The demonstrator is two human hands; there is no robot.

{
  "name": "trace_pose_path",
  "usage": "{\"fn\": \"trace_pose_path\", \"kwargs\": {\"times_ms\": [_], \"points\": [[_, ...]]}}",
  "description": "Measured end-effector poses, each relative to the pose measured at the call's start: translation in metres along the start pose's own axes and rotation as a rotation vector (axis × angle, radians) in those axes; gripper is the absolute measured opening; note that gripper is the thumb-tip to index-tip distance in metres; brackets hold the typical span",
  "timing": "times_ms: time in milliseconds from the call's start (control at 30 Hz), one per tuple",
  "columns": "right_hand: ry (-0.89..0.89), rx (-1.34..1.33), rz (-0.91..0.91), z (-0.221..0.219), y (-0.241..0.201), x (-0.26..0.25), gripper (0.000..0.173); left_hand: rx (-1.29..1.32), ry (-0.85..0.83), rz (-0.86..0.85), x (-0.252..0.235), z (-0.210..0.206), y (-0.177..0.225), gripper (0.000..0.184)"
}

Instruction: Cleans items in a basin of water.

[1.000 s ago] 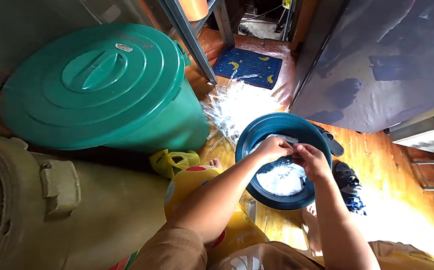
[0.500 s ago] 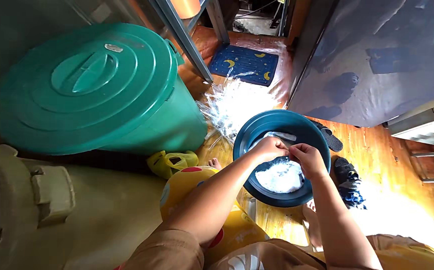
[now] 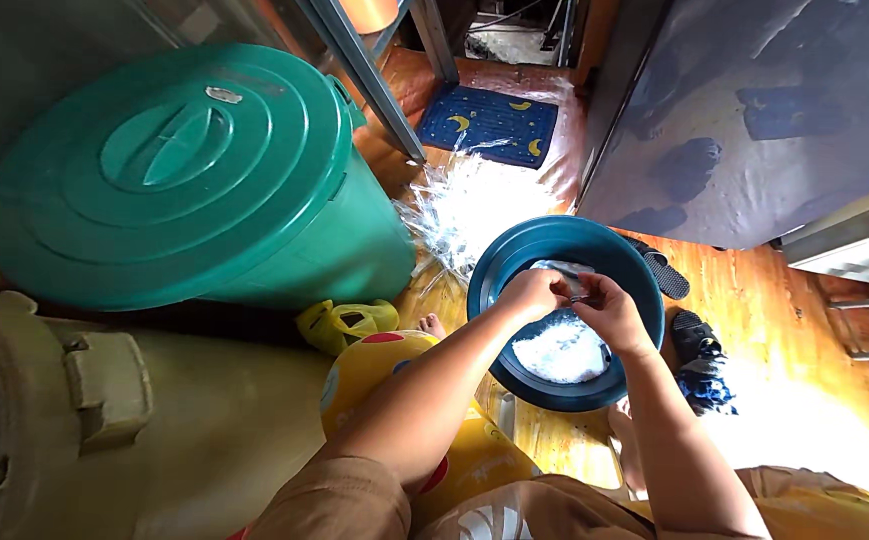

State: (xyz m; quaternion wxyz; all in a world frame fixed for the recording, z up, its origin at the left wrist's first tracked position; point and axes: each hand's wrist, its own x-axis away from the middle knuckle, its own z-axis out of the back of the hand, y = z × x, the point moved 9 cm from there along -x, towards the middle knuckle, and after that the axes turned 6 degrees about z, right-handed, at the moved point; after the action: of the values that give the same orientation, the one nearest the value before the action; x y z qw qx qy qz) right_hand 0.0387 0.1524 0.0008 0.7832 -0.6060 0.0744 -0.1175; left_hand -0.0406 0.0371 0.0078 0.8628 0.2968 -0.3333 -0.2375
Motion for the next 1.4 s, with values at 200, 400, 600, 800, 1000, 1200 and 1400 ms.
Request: {"fn": "trace_pose_path", "kwargs": {"times_ms": [200,400,600,800,1000,1200,1400], "points": [[0.098,0.140,0.026,0.003,-0.005,0.003,0.010,-0.091,0.073,-0.027,0.005,0.005,0.006,0.018],[0.189,0.124,0.083,0.026,-0.017,0.003,0.021,-0.077,0.131,-0.043,0.005,0.015,0.002,0.017],[0.020,0.237,0.183,0.012,-0.025,0.004,0.032,-0.125,0.121,-0.106,0.007,0.011,0.007,0.019],[0.142,0.328,0.078,0.014,-0.013,0.002,0.024,-0.077,-0.018,-0.079,0.004,-0.007,0.002,0.030],[0.074,0.127,-0.044,0.008,0.005,0.000,0.011,-0.002,-0.043,-0.021,0.002,-0.003,-0.004,0.017],[0.085,0.131,0.032,0.002,-0.003,0.002,0.022,-0.143,-0.017,0.022,0.003,-0.001,-0.004,0.021],[0.031,0.089,0.016,-0.009,-0.002,0.002,0.026,-0.108,0.015,-0.021,0.003,0.002,0.002,0.016]]}}
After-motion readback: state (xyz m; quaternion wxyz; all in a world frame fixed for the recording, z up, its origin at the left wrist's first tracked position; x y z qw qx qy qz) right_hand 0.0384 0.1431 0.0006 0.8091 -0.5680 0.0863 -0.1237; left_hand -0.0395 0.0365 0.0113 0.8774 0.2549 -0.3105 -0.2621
